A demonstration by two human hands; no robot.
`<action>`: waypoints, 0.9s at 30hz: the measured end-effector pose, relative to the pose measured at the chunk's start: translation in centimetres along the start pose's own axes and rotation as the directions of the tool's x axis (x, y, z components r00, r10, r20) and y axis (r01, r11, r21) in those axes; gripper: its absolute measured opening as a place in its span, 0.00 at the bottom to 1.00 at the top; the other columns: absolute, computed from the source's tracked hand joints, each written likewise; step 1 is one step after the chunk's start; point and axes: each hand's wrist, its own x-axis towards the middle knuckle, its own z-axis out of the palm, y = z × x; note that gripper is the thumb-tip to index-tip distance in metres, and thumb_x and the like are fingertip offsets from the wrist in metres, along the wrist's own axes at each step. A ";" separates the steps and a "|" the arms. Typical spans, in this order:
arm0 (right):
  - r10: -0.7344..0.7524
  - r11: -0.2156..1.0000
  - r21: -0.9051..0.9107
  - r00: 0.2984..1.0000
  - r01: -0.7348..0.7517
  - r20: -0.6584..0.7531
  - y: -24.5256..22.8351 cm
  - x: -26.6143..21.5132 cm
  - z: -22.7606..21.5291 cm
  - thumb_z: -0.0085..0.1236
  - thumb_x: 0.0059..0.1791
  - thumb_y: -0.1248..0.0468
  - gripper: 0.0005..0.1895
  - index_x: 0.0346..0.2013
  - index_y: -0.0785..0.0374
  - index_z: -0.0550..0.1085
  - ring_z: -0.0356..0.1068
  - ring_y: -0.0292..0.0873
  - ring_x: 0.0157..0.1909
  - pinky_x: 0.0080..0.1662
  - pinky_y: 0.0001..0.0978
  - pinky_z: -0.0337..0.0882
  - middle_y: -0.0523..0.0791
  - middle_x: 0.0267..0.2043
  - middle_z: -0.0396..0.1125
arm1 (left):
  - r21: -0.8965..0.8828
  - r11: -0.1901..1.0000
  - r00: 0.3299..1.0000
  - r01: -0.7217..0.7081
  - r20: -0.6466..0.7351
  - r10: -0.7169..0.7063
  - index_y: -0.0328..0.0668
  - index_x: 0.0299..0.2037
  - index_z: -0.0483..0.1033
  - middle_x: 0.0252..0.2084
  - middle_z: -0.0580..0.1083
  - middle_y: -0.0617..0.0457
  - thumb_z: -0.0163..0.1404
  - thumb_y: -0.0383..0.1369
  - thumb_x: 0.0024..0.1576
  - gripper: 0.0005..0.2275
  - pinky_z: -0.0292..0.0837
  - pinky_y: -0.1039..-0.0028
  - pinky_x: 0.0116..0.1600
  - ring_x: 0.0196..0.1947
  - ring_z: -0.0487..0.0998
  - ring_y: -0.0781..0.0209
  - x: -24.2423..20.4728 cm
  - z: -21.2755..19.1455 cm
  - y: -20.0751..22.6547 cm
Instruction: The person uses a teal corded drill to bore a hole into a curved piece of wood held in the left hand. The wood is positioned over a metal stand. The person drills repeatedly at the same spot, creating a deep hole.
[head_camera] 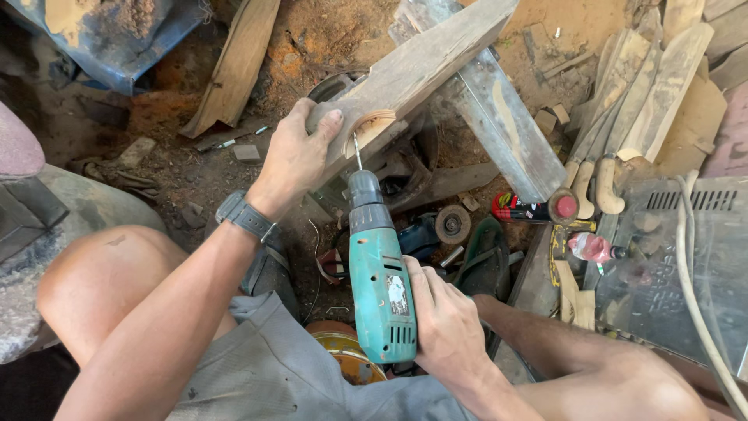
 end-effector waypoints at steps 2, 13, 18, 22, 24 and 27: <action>0.014 0.999 -0.029 1.000 -0.013 0.026 -0.1 0.3 -0.3 0.62 0.37 0.67 0.39 0.60 0.78 0.63 0.73 0.56 0.43 0.42 0.43 0.73 0.57 0.45 0.68 | -0.006 0.999 0.999 0.031 0.008 -0.031 0.28 0.56 0.70 0.49 0.78 0.34 0.50 0.44 0.62 0.23 0.72 0.64 0.55 0.50 0.81 0.47 0.2 -0.2 0.3; -0.005 0.995 -0.097 0.998 0.010 0.058 1.1 1.3 -0.7 0.62 0.36 0.67 0.38 0.60 0.77 0.64 0.73 0.56 0.41 0.43 0.44 0.73 0.56 0.44 0.69 | -0.055 0.998 0.999 -0.031 -0.017 0.030 0.31 0.52 0.74 0.45 0.81 0.38 0.51 0.43 0.61 0.19 0.75 0.64 0.52 0.46 0.82 0.48 1.2 -0.7 -0.8; 0.136 0.864 0.491 0.991 -0.111 -0.014 1.7 -1.4 -0.6 0.63 0.39 0.69 0.33 0.58 0.75 0.67 0.78 0.45 0.44 0.45 0.37 0.75 0.52 0.46 0.72 | 0.050 0.992 0.994 -0.112 0.022 0.111 0.33 0.57 0.73 0.50 0.79 0.40 0.48 0.45 0.66 0.21 0.73 0.66 0.53 0.48 0.80 0.53 3.2 -2.3 -4.2; 0.454 0.325 0.822 0.839 -0.468 0.299 3.3 -1.3 0.8 0.65 0.45 0.68 0.22 0.52 0.74 0.74 0.71 0.40 0.33 0.36 0.34 0.73 0.52 0.40 0.72 | 0.069 0.997 0.994 -0.043 0.102 0.035 0.36 0.57 0.75 0.48 0.80 0.41 0.46 0.48 0.67 0.22 0.73 0.67 0.55 0.47 0.81 0.56 4.3 -3.0 -7.1; 0.392 -0.073 0.905 0.823 -0.418 0.412 4.7 -0.4 1.1 0.64 0.43 0.68 0.28 0.57 0.72 0.70 0.68 0.39 0.29 0.33 0.32 0.69 0.50 0.38 0.69 | 0.017 1.000 0.993 -0.011 0.121 0.009 0.38 0.56 0.76 0.47 0.82 0.43 0.45 0.49 0.66 0.22 0.74 0.68 0.55 0.47 0.81 0.56 4.4 -2.4 -8.3; 0.371 -0.266 0.869 0.788 -0.417 0.492 5.7 0.4 1.7 0.64 0.43 0.68 0.28 0.57 0.71 0.69 0.66 0.38 0.28 0.33 0.31 0.68 0.48 0.36 0.66 | -0.039 0.999 0.993 -0.035 0.108 0.039 0.39 0.57 0.76 0.49 0.82 0.45 0.45 0.50 0.65 0.23 0.73 0.67 0.56 0.49 0.81 0.56 4.6 -1.5 -9.8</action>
